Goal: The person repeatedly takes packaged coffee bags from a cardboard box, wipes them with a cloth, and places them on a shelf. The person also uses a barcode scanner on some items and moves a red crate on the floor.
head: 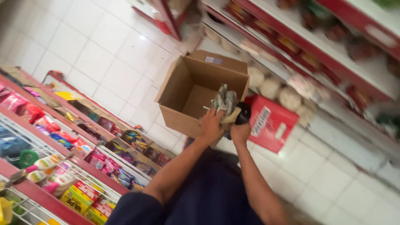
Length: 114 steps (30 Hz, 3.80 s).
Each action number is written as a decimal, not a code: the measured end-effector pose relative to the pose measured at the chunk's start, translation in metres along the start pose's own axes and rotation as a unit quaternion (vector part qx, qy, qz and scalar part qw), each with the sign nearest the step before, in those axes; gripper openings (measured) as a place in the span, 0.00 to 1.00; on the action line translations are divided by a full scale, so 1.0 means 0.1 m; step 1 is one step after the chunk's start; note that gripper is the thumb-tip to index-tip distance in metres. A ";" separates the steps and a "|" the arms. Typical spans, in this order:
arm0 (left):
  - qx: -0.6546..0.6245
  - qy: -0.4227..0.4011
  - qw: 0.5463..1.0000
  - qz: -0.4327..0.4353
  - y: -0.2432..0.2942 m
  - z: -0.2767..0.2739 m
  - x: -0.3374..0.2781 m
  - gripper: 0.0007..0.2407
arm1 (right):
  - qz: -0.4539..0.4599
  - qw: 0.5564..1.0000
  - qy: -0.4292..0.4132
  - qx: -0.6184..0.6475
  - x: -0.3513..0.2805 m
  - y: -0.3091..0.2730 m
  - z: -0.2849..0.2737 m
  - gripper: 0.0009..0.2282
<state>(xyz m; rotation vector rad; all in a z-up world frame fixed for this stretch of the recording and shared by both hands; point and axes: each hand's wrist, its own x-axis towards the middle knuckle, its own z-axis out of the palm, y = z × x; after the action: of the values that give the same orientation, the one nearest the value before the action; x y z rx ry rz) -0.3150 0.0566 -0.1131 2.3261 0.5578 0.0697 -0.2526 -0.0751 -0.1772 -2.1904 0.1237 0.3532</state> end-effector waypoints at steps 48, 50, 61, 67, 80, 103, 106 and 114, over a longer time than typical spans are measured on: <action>-0.031 0.174 0.974 -0.142 -2.50 -0.51 1.79 0.20 | 0.189 0.898 -0.147 0.368 1.33 -0.35 3.35 0.12; -0.044 0.133 0.984 -0.113 -2.13 -0.24 1.69 0.20 | 0.198 0.894 -0.109 0.387 1.29 -0.12 2.85 0.12; -0.050 -0.100 0.987 0.117 -0.46 1.55 0.92 0.19 | 0.269 0.899 0.113 0.328 0.81 2.14 0.44 0.09; -0.026 -0.205 0.964 0.167 0.11 2.38 0.81 0.20 | 0.349 0.917 0.164 0.098 0.77 3.03 -0.39 0.13; -0.039 -0.220 0.947 0.232 0.37 3.65 1.00 0.22 | 0.132 0.946 0.296 -0.021 1.54 3.76 -0.29 0.16; -0.027 -0.506 0.818 0.271 0.06 3.97 1.81 0.16 | 0.173 0.822 0.391 0.375 1.02 2.76 -0.09 0.15; 0.041 -0.545 0.812 0.202 -0.14 4.20 2.04 0.15 | 0.245 0.766 0.443 0.396 1.08 2.68 0.02 0.16; 0.135 -0.492 0.791 0.337 0.01 4.61 2.37 0.28 | 0.481 0.623 0.484 0.383 1.09 3.04 0.37 0.37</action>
<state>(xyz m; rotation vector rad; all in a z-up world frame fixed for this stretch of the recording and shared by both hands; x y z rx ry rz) -0.0042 -0.1456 -0.4751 2.3011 -0.8350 -0.8912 -0.2217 -0.2242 -0.4645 -1.0188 1.7364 -0.3461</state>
